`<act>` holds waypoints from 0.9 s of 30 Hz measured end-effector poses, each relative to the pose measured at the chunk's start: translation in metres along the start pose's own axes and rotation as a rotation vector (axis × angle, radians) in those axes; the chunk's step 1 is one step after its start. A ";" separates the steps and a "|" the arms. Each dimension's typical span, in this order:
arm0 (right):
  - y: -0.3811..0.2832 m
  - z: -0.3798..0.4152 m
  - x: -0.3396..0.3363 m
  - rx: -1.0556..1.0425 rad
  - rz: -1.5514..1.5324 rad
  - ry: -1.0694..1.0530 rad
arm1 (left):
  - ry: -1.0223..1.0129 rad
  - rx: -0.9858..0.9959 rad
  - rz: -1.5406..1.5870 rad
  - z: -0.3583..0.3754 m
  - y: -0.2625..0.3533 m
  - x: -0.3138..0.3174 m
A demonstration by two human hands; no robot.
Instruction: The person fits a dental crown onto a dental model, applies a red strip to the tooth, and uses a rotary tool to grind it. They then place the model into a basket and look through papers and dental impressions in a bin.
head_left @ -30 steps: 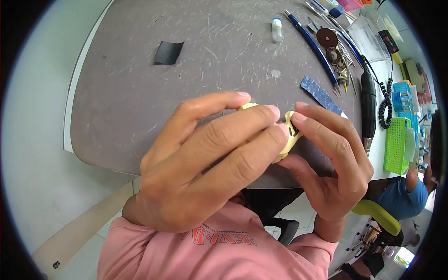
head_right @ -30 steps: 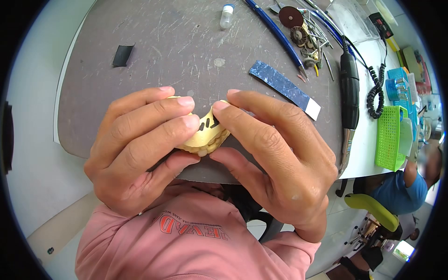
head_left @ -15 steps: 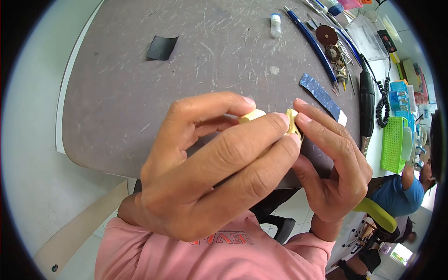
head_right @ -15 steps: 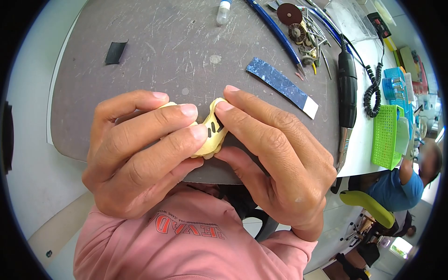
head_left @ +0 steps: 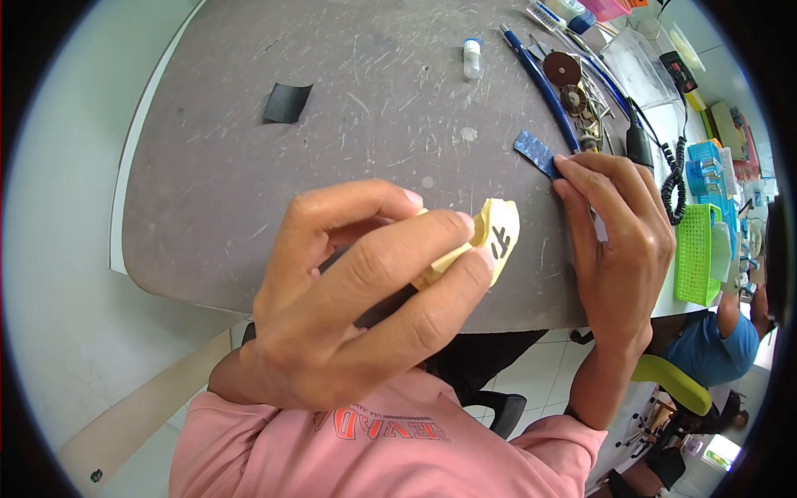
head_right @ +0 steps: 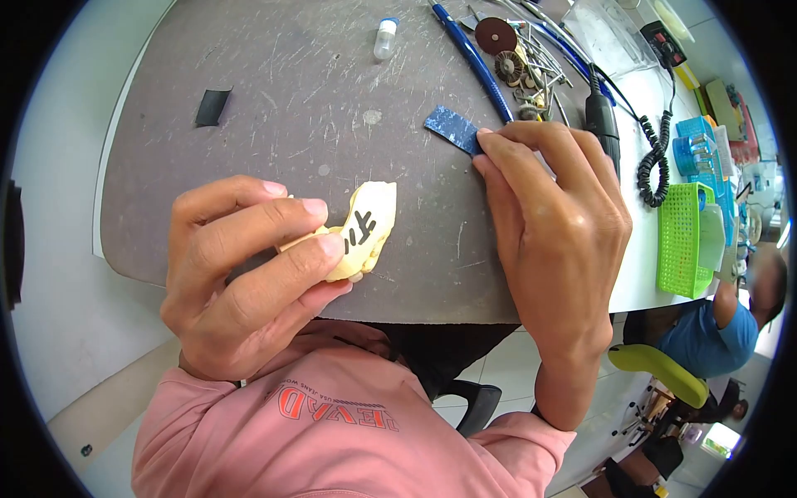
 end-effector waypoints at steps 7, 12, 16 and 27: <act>0.000 0.012 -0.015 0.017 -0.177 0.249 | -0.033 0.016 -0.010 0.000 0.004 0.002; -0.003 0.023 -0.022 0.109 -0.406 0.115 | -0.048 0.001 0.073 -0.004 0.005 0.002; -0.018 0.022 -0.032 -0.031 -0.398 0.127 | -0.020 0.013 0.078 -0.006 0.000 0.000; -0.046 0.024 -0.031 -0.295 -0.394 0.183 | 0.009 -0.055 0.101 -0.008 -0.004 -0.001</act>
Point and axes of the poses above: each hand's wrist, its own z-axis away from the middle knuckle, its own x-axis out of the palm, y = z × x, the point moved 7 cm from there along -z, towards the middle knuckle, and after that the axes turned 7 degrees about z, right-handed, at the moved point
